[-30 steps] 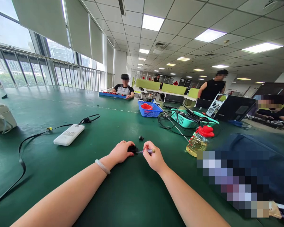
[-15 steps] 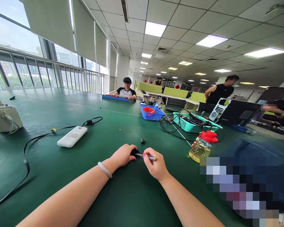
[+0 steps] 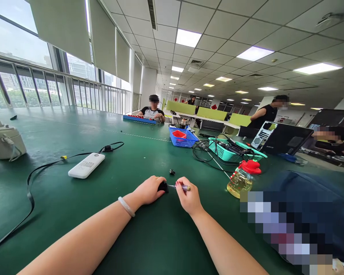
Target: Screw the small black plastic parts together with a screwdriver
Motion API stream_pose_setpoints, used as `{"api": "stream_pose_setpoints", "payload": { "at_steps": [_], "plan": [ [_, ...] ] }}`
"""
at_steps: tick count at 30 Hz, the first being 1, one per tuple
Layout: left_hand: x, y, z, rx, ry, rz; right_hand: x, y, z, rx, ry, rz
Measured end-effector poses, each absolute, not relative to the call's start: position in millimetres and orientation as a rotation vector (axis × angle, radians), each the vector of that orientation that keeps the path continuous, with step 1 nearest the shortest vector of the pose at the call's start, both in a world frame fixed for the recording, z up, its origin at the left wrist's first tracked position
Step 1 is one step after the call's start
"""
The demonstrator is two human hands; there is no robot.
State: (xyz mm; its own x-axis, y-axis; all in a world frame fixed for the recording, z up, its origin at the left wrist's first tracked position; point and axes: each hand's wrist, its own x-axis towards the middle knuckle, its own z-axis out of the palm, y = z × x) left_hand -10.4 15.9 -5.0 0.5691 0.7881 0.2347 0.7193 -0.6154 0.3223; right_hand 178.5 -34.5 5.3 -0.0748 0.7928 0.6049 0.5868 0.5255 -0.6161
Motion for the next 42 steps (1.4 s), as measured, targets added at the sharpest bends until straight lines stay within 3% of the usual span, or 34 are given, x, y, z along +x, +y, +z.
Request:
{"api": "stream_pose_setpoints", "payload": {
  "at_steps": [10, 18, 24, 29, 42],
  "plan": [
    [-8.0, 14.1, -2.1, 2.6, 1.194, 0.555, 187.3, -25.8, 1.2, -1.17, -1.652, 0.433],
    [-6.8, 13.5, -1.6, 2.567, 1.218, 0.643, 204.2, -19.1, 5.4, -1.23, -1.266, 0.147],
    [-7.9, 13.6, 0.8, 2.528, 1.502, 0.819, 208.9, -7.8, -3.1, -1.357, -1.324, 0.16],
    [-10.0, 13.3, 5.0, 2.515, 1.819, 0.615, 208.0, -5.3, -7.4, -1.382, -1.533, 0.207],
    [-3.0, 4.1, 7.6, 2.676, 1.793, 0.384, 200.0, 4.6, -21.4, -1.429, -1.785, 0.196]
  ]
}}
